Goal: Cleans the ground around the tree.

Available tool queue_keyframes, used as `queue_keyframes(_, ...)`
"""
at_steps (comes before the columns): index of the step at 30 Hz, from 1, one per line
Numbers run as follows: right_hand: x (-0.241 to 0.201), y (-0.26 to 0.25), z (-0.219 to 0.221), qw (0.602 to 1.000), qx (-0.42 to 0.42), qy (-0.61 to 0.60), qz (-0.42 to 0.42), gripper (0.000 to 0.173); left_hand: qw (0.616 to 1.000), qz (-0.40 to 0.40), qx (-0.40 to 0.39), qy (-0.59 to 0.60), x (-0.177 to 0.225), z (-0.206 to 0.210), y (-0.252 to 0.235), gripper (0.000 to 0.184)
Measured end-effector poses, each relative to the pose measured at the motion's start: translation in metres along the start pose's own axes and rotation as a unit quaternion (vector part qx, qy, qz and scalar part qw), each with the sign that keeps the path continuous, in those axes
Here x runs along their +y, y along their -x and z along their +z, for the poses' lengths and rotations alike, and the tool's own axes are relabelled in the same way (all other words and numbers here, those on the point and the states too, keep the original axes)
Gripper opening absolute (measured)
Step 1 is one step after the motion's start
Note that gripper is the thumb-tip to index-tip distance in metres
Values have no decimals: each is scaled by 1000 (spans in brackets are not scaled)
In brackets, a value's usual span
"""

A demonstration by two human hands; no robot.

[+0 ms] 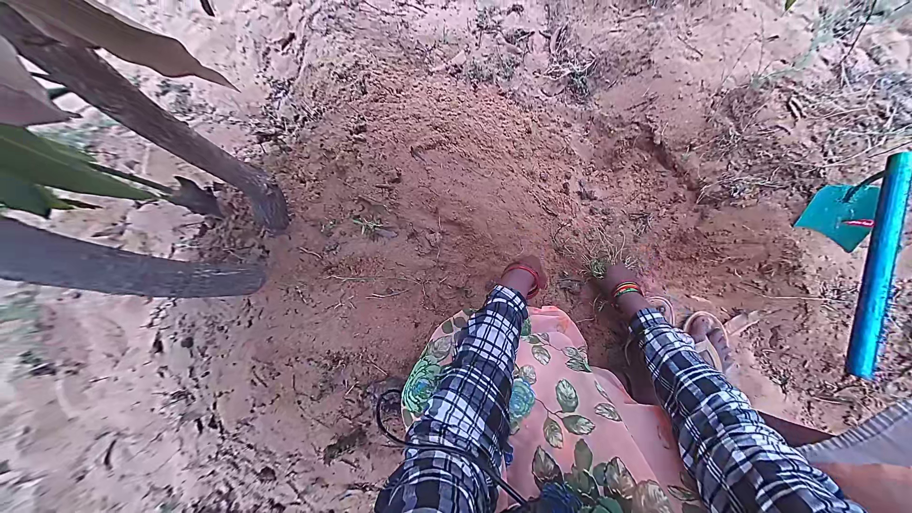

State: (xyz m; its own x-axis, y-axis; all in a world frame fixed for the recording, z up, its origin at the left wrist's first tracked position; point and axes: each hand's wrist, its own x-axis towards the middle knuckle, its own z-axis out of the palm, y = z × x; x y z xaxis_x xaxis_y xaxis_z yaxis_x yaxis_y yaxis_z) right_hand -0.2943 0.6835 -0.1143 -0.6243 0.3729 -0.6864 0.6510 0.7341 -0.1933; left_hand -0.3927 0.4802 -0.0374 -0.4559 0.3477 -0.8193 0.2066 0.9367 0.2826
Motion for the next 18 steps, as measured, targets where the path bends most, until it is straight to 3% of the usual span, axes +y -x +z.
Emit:
queue_keyframes(4, -13, 1, 1, 986, 113, -121, 6, 57, 992, -16, -60, -113, 8, 20, -2, 36)
queue_keyframes(7, -42, 11, -12, 969, 174, -166, -62, 56, 991, -12, -46, -125, 5, 28, -6, 37)
queue_keyframes(9, -71, 5, -26, 981, 131, -114, -86, 62, 989, 38, -40, -136, -2, 23, -1, 42)
queue_keyframes(11, -98, -3, -27, 992, 75, -30, -97, 55, 985, 108, 6, -137, -15, 24, 0, 41)
queue_keyframes(14, -118, -14, -8, 995, 54, 19, -85, 52, 992, -23, -68, -105, 24, -8, 37, 37)
queue_keyframes(16, -117, -21, -4, 995, 56, 25, -85, 54, 998, -36, -12, -42, 25, -29, 50, 38)
queue_keyframes(18, -107, -23, -10, 994, 42, 10, -97, 57, 993, -47, 98, 52, 10, -43, 50, 39)
